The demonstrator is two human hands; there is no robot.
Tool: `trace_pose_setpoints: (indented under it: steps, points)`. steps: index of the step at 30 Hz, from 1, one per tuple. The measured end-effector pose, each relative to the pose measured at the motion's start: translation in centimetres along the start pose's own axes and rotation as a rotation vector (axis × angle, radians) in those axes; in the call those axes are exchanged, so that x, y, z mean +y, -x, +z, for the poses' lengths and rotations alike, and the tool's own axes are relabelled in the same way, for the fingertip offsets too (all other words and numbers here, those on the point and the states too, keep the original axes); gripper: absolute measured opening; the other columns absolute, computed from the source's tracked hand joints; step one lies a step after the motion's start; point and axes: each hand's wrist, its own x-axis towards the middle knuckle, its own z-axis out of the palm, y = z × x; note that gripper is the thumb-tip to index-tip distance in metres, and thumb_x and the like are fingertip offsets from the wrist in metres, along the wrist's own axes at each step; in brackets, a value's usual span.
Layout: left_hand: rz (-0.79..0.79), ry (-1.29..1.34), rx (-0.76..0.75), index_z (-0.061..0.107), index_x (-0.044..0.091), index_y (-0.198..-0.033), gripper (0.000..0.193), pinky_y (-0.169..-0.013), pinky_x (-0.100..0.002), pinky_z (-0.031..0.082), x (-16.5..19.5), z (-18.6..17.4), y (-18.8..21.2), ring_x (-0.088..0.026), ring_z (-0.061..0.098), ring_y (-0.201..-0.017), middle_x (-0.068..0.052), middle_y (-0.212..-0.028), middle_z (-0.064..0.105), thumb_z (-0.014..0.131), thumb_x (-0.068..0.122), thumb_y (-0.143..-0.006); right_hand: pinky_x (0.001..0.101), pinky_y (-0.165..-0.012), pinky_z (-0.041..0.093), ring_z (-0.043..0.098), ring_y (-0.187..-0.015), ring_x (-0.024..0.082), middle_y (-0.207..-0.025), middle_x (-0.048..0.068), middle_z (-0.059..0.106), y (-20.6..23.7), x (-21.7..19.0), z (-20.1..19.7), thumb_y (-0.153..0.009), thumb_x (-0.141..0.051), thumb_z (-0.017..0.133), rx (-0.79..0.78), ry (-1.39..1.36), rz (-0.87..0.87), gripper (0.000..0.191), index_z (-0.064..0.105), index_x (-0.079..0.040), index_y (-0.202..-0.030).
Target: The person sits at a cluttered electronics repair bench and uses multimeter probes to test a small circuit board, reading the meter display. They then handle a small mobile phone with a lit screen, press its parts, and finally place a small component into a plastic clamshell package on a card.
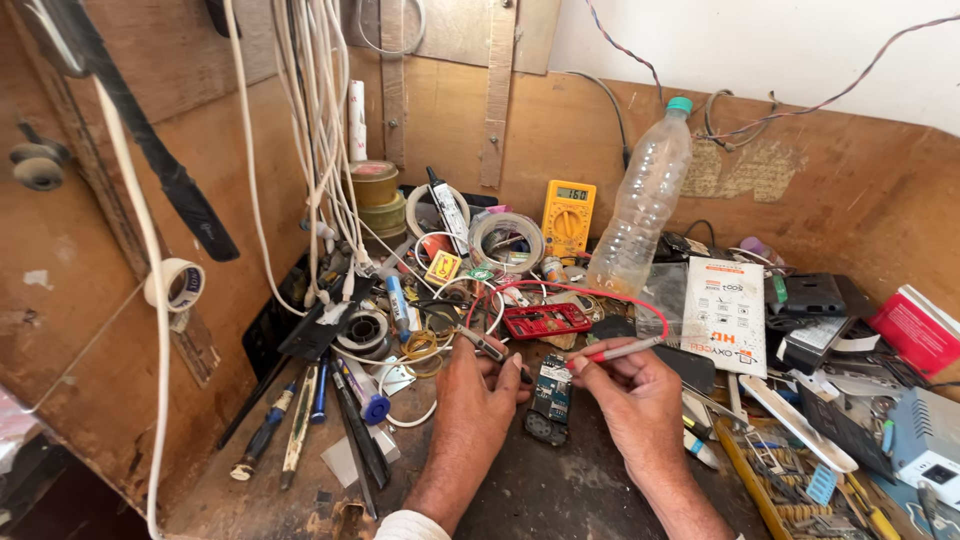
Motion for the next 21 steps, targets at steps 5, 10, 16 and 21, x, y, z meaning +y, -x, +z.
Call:
trace_pose_setpoints:
  steps: [5,10,16,21]
  points:
    - [0.012,0.002,-0.001,0.05,-0.002,-0.107,0.021,-0.059,-0.03,0.067,0.1,-0.1,0.1,-0.019,0.078,-0.07,-0.015,-0.083,0.076,0.064,0.007,-0.094,0.0276,-0.079,0.06,0.074,-0.086,0.013,-0.093,0.011,0.078,-1.0,0.9,0.3,-0.091,-0.001,0.071,0.036,0.001,-0.061,0.01,0.069,0.003,-0.1]
    - [-0.012,0.014,0.001,0.051,-0.002,-0.107,0.021,-0.059,-0.03,0.067,0.1,0.0,0.0,-0.019,0.078,-0.07,-0.016,-0.082,0.075,0.064,0.007,-0.093,0.0281,-0.078,0.061,0.075,-0.085,0.013,-0.091,0.011,0.079,-1.5,1.4,0.4,-0.089,0.0,0.072,0.011,0.023,-0.018,0.012,0.07,0.002,-0.1]
    - [-0.004,-0.008,0.004,0.051,-0.002,-0.106,0.02,-0.06,-0.03,0.067,0.2,-0.1,0.0,-0.018,0.078,-0.071,-0.015,-0.082,0.075,0.064,0.007,-0.094,0.0282,-0.081,0.062,0.076,-0.087,0.014,-0.091,0.01,0.079,-1.3,1.1,0.3,-0.089,0.0,0.071,0.0,0.067,-0.003,0.012,0.07,0.002,-0.1]
    - [-0.012,0.007,0.004,0.051,-0.001,-0.107,0.02,-0.06,-0.029,0.067,0.3,-0.1,0.1,-0.018,0.078,-0.071,-0.014,-0.082,0.075,0.063,0.007,-0.094,0.0287,-0.08,0.062,0.076,-0.086,0.014,-0.091,0.011,0.079,-1.3,0.8,0.4,-0.089,-0.001,0.072,0.009,0.088,0.027,0.011,0.07,0.002,-0.1]
